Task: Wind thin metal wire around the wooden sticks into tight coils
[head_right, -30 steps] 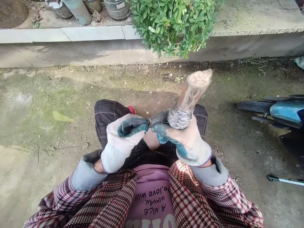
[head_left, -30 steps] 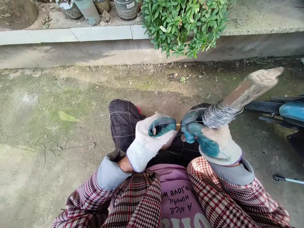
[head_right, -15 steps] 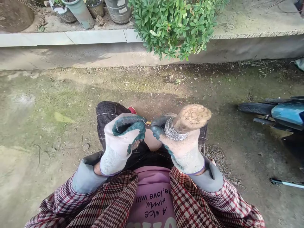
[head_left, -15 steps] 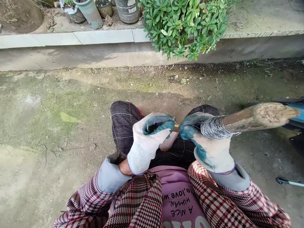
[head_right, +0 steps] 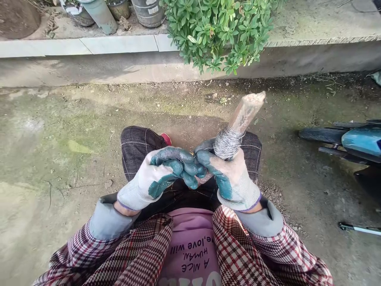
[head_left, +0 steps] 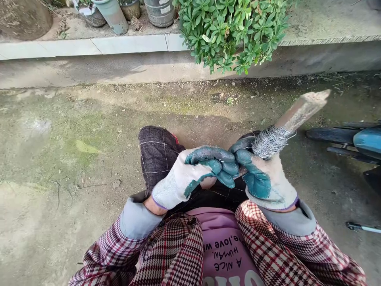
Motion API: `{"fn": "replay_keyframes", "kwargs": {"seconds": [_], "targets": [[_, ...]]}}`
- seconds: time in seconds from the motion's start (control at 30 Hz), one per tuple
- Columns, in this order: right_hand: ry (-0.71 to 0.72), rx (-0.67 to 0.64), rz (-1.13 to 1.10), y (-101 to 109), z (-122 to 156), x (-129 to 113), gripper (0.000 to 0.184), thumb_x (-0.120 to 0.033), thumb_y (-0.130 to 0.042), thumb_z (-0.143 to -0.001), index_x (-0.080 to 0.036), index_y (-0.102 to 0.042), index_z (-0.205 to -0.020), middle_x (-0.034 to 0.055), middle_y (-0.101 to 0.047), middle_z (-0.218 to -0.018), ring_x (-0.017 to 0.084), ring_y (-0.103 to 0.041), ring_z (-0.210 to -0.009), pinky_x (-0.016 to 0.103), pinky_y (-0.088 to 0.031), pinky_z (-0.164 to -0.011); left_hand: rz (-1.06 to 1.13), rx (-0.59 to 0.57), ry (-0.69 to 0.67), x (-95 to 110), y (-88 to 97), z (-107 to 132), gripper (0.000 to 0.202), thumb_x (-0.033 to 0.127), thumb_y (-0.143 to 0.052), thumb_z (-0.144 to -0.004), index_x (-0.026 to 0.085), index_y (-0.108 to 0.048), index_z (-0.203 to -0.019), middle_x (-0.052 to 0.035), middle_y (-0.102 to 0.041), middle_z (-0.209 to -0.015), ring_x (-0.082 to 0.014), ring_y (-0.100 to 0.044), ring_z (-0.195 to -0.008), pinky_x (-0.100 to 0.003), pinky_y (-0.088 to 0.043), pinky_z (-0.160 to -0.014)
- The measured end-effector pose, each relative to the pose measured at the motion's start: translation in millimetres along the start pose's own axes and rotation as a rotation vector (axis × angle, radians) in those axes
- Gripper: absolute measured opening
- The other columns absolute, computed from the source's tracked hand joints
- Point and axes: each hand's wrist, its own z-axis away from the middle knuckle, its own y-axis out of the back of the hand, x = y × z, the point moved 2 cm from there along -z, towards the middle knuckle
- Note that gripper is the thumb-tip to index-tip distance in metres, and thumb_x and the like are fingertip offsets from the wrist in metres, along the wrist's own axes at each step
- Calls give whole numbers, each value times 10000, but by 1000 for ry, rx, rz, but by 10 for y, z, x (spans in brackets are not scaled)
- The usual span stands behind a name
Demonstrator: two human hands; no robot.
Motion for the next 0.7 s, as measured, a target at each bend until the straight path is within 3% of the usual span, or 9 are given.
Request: {"fn": "replay_keyframes", "kwargs": {"seconds": [0.13, 0.3, 0.43, 0.7], "targets": [[-36, -9, -51, 17, -30, 43, 283, -448, -886, -804, -235, -703, -845, -38, -626, -630, 146, -559, -505, 304, -498, -451, -59, -20, -43, 77, -2, 24, 257, 351, -802, -932, 166, -789, -1110, -94, -839, -973, -227, -819, -815, -294, -668, -743], [13, 40, 8, 56, -89, 42, 282, -417, -934, -737, -216, -743, -791, -16, -685, -674, 145, -606, -537, 292, -539, -486, -247, 82, -83, 191, -36, 91, 217, 301, -795, -937, 159, -773, -1100, -91, -841, -1031, -212, -815, -920, -294, -667, -861], [-7, -9, -21, 50, -91, 49, 230, -377, -912, -771, -205, -764, -804, -8, -702, -675, 152, -636, -528, 274, -552, -448, -441, 122, -75, 267, -54, 125, 224, 306, -776, -931, 174, -769, -1113, -69, -841, -1044, -203, -806, -944, -302, -664, -888], [-88, -68, -26, 52, -60, 67, 258, -407, -900, -794, -201, -752, -844, 5, -716, -679, 187, -661, -499, 297, -568, -362, -683, 48, -78, 365, 41, 66, 265, 331, -810, -872, 182, -810, -1091, -43, -836, -942, -239, -789, -822, -328, -667, -746]]}}
